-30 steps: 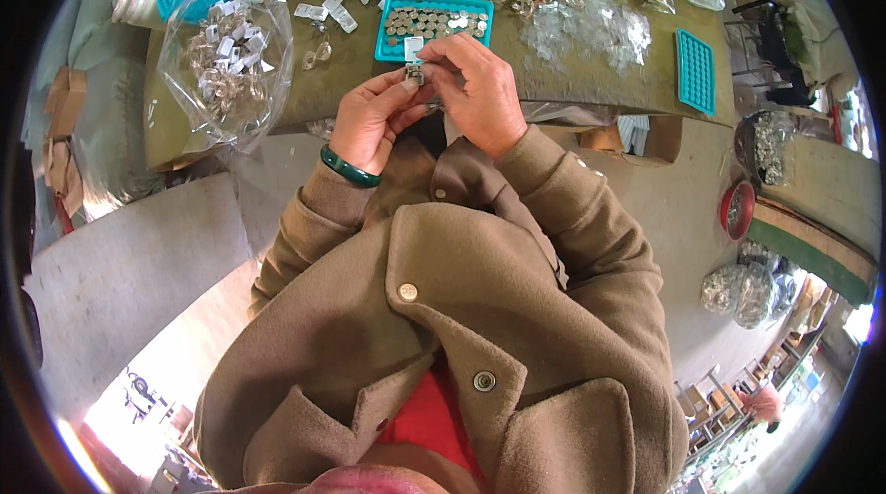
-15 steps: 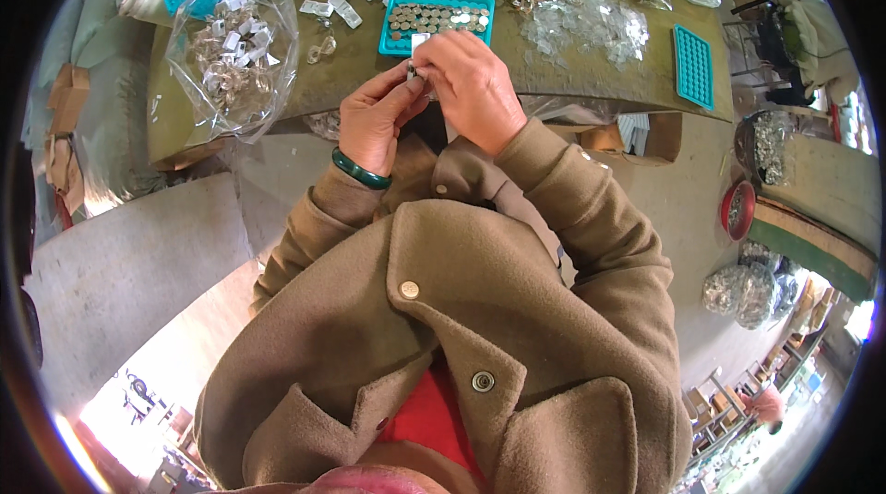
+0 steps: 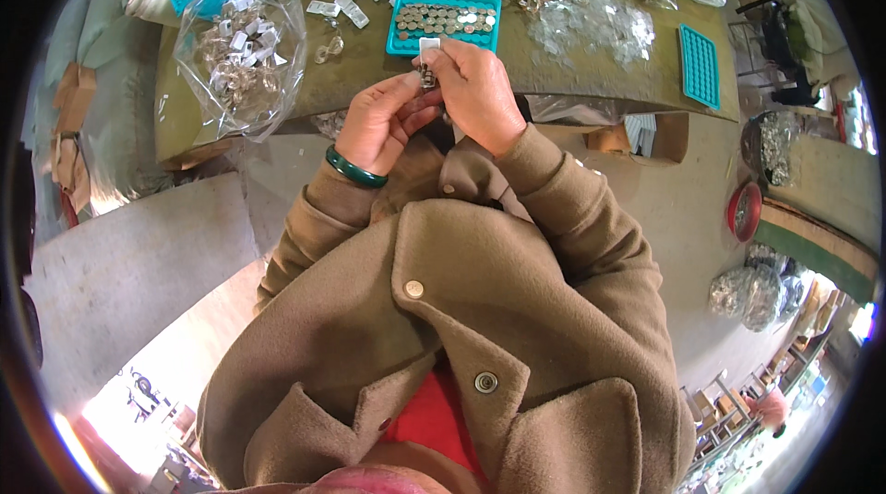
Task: The person repeatedly picks small metal key rings and white plastic tags from a table, attaches each ring to a tag, and places the assembled unit into a blue tray. The person uses a small red light to illuminate the tag during assembly.
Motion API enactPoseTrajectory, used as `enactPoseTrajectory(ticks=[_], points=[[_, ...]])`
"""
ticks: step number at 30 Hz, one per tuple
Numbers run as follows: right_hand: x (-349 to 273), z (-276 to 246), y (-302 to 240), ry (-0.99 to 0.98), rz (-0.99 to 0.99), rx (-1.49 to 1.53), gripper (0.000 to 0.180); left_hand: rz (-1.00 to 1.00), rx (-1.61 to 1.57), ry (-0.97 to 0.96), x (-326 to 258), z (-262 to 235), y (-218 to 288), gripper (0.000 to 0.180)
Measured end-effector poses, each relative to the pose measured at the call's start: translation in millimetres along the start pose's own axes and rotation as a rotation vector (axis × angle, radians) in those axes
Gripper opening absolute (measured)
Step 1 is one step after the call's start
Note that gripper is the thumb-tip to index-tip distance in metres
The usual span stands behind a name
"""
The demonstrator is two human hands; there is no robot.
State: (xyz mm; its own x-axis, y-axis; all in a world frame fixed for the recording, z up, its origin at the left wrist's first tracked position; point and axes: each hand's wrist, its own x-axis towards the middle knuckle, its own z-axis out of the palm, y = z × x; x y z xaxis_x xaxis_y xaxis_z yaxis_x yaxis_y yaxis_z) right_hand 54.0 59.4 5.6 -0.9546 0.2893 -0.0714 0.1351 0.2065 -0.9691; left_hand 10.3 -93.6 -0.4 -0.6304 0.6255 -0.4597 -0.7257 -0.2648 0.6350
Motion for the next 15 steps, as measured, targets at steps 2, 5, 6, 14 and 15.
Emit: enactPoseTrajectory(ticks=[2,5,6,14,15], points=[[0.2,-1.2,-0.7,-0.089,0.064,0.168,0.029,-0.055,-0.149,-0.097,2.7,-6.8,1.5,0.032],[0.8,-3.1,-1.5,-0.163,0.151,0.463,0.030,-0.139,-0.257,-0.127,8.0,-14.2,-5.6,0.030],[1.0,-4.1,-1.6,-0.194,0.173,0.567,0.030,-0.176,-0.287,-0.171,10.4,-17.4,-6.4,0.028],[10.3,-16.6,7.4,-0.332,0.158,0.605,0.034,-0.302,-0.655,-0.184,16.4,-21.3,-14.1,0.016],[9.3,-17.5,8.5,-0.351,0.113,0.560,0.034,-0.306,-0.659,-0.181,15.9,-20.5,-13.3,0.016]])
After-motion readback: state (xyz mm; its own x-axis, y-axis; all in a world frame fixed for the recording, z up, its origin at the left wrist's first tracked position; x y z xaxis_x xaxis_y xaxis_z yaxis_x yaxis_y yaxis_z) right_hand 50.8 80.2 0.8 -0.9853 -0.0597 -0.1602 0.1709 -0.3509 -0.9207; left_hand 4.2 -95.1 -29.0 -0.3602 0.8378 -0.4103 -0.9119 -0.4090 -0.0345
